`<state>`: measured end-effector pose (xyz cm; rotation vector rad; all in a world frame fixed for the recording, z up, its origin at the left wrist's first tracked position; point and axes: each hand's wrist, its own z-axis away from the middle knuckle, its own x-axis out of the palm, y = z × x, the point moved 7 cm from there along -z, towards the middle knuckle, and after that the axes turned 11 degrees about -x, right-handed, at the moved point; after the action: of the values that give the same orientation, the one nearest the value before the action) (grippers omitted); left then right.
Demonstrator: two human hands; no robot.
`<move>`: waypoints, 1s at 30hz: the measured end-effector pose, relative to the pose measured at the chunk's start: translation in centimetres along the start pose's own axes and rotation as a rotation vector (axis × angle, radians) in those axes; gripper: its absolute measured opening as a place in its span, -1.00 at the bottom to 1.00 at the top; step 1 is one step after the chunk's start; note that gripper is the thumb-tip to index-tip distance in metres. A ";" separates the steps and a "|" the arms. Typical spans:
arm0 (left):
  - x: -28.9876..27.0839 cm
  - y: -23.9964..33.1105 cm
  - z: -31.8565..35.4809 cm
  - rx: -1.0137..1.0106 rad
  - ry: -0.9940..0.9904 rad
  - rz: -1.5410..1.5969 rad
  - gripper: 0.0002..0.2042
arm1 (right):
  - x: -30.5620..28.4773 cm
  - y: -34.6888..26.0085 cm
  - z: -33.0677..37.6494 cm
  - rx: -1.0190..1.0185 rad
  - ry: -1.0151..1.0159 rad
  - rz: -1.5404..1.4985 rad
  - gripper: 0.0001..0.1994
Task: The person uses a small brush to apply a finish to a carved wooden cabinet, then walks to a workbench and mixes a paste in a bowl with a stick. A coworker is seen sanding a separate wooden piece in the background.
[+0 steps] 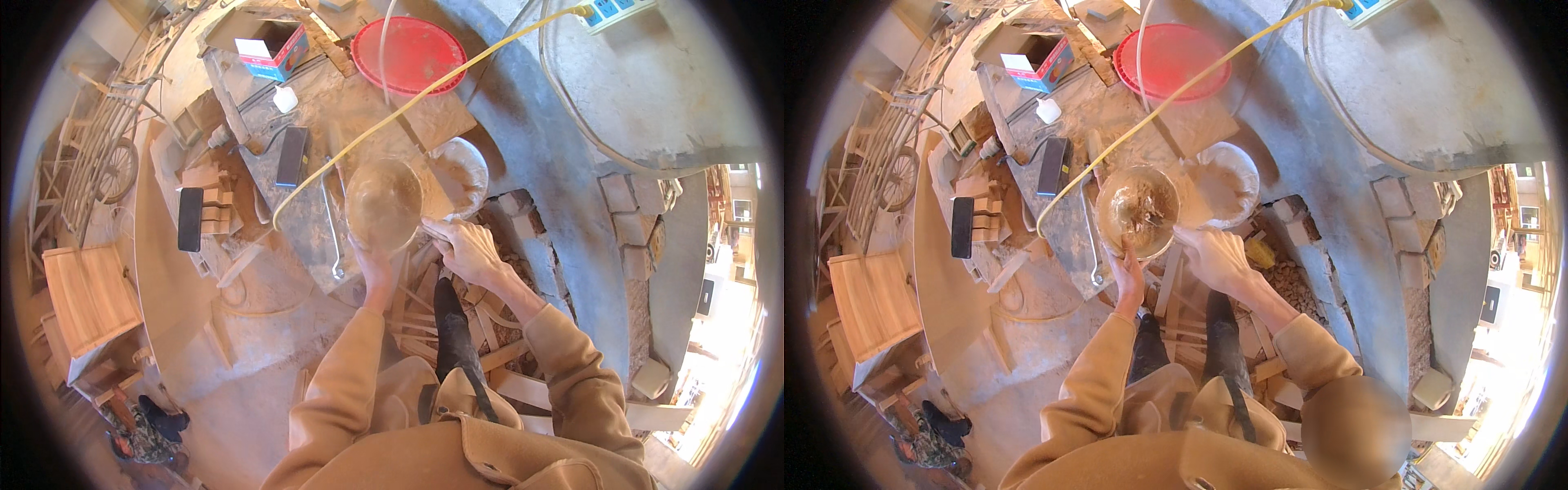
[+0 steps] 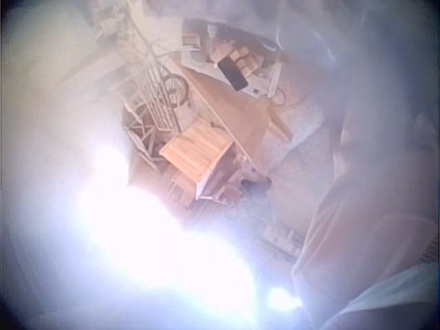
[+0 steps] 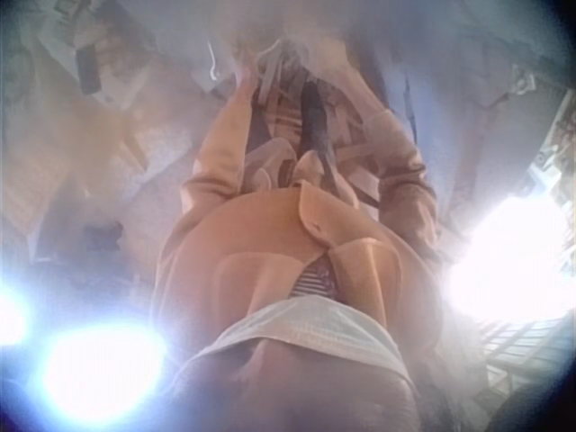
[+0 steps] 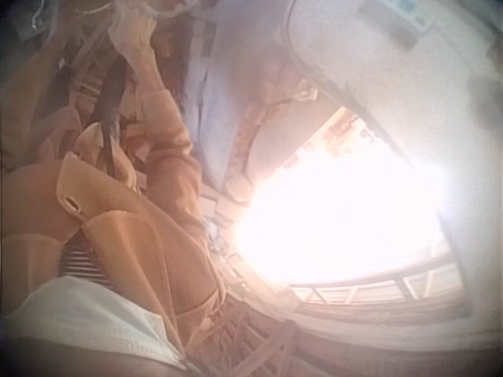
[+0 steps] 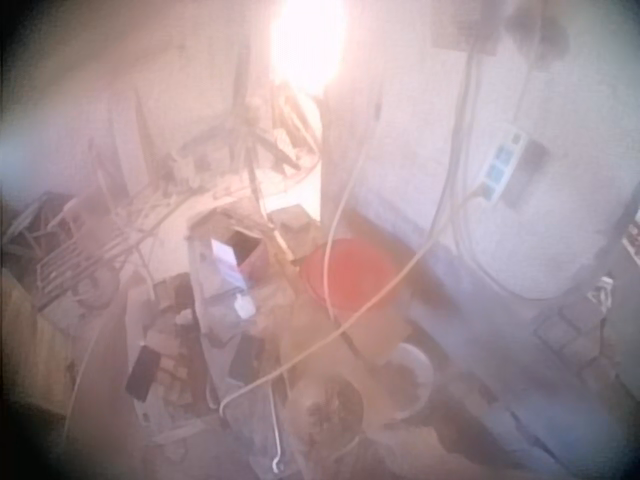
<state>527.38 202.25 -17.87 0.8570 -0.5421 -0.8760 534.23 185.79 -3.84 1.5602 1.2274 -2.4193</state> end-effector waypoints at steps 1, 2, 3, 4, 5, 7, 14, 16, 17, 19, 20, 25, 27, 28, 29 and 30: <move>0.0 0.1 0.2 -0.003 0.006 0.022 -0.32 | 0.5 -0.2 -0.4 0.002 -0.005 0.005 -0.52; 0.1 0.2 0.3 -0.007 0.013 0.044 -0.33 | 0.9 -0.2 -0.6 0.021 -0.008 0.002 -0.51; 0.2 0.2 0.4 -0.008 0.008 0.046 -0.34 | 1.6 -0.4 -0.6 0.014 -0.067 0.081 -0.49; 0.2 0.2 0.5 -0.012 0.005 0.047 -0.35 | 2.2 -0.5 -0.5 0.023 -0.127 0.150 -0.48; 0.3 0.0 0.5 -0.044 -0.001 0.099 -0.34 | 2.5 -0.7 -0.3 -0.007 -0.172 0.192 -0.46; 0.3 -0.1 0.4 -0.059 -0.003 0.110 -0.32 | 2.2 -0.4 0.4 0.002 -0.225 0.271 -0.42; 0.3 0.6 0.0 -0.046 -0.012 0.128 -0.28 | -1.8 -1.7 -0.4 -0.049 -0.171 0.330 -0.34; 0.1 0.4 0.0 -0.051 0.029 0.141 -0.31 | -2.7 -2.3 -0.7 -0.039 -0.153 0.311 -0.37; 0.0 0.2 -0.1 -0.055 0.048 0.144 -0.31 | -2.8 -2.7 -0.9 -0.052 -0.137 0.319 -0.40; -0.1 -0.1 -0.4 -0.022 0.057 0.125 -0.30 | -2.9 -3.1 -1.3 -0.063 -0.071 0.288 -0.44; -0.2 -0.1 -0.4 0.036 0.111 -0.055 -0.30 | -2.6 -3.1 -1.6 -0.061 -0.022 0.248 -0.46; -0.5 -1.3 -0.9 0.060 0.118 -0.088 -0.29 | 1.7 -1.5 -1.2 0.021 -0.041 0.115 -0.46; -0.1 -1.6 -1.0 0.011 0.051 0.013 -0.32 | 2.5 -1.4 -0.4 -0.054 -0.051 0.272 -0.41; 0.0 -1.4 -0.9 0.003 0.015 0.078 -0.32 | 2.8 -1.3 -0.1 -0.083 -0.069 0.349 -0.39; 0.0 -1.4 -0.9 -0.040 0.032 0.067 -0.33 | 2.6 -1.3 0.0 -0.128 -0.047 0.393 -0.40; -0.1 -1.3 -0.9 -0.066 0.046 0.069 -0.32 | 2.2 -1.3 0.1 -0.162 -0.039 0.435 -0.41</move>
<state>527.40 202.30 -19.44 0.7922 -0.4973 -0.8055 532.56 187.47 -4.73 1.5324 0.9287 -2.0165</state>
